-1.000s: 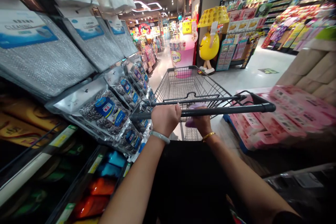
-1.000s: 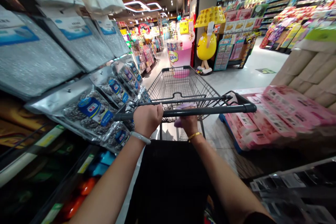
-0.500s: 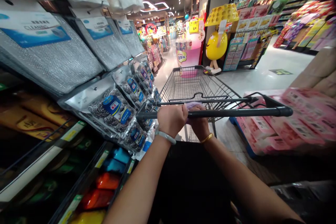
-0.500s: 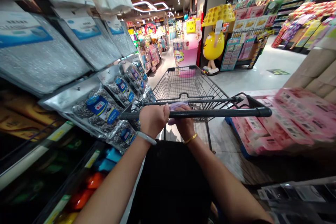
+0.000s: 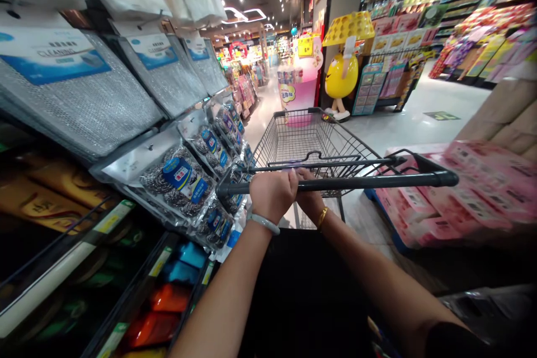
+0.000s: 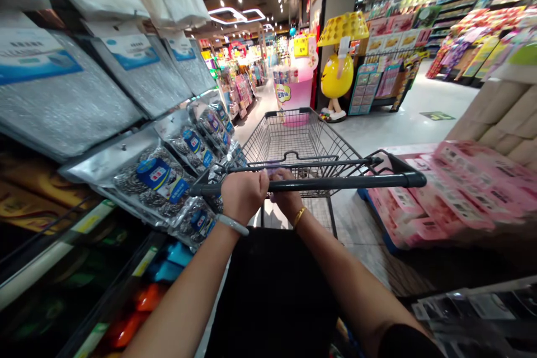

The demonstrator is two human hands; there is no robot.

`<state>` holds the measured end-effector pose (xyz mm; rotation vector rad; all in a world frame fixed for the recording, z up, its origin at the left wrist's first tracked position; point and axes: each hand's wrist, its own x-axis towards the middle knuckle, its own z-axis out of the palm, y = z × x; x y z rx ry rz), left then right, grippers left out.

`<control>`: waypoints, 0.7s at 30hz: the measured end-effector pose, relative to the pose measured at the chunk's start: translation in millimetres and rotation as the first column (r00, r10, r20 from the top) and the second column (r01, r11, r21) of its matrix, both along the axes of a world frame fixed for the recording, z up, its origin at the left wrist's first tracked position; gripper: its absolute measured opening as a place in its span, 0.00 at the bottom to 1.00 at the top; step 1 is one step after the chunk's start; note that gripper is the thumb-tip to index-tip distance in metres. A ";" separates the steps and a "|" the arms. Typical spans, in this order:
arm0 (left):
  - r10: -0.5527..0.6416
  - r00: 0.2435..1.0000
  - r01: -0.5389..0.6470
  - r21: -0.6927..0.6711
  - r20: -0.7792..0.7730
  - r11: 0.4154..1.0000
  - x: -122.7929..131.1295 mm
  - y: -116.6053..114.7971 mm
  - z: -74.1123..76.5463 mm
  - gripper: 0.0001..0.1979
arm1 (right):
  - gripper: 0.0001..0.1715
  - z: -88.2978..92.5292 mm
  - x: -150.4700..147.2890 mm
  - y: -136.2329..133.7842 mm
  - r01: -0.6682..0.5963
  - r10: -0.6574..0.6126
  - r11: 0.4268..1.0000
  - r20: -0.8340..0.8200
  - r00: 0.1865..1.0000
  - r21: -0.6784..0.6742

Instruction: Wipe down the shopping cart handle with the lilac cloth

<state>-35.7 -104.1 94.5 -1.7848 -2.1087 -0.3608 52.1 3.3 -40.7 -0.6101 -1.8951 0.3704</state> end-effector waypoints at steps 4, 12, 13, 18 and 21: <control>-0.005 1.000 0.005 -0.004 0.000 1.000 -0.9 -0.1 -1.1 0.33 | 0.10 3.0 -2.2 -2.8 -0.020 0.018 1.000 -0.073 0.997 -0.023; -0.002 1.000 0.002 0.012 -0.018 1.000 -1.0 -0.6 -0.8 0.33 | 0.10 7.1 10.4 -8.0 0.068 -0.068 0.996 -0.007 0.998 0.054; -0.005 1.000 0.005 0.016 -0.018 1.000 -1.3 -0.5 -1.0 0.33 | 0.10 6.7 16.8 -9.2 0.130 -0.129 0.990 -0.021 0.991 0.060; 0.017 0.999 -0.015 0.052 -0.036 0.999 -2.9 -0.1 -3.8 0.34 | 0.09 4.7 49.1 -11.1 0.242 -0.243 0.969 -0.027 0.970 -0.039; 0.026 0.999 -0.024 0.046 -0.041 0.999 -3.0 -0.2 -4.6 0.35 | 0.11 1.7 68.2 -9.8 0.170 -0.171 0.974 0.010 0.985 -0.149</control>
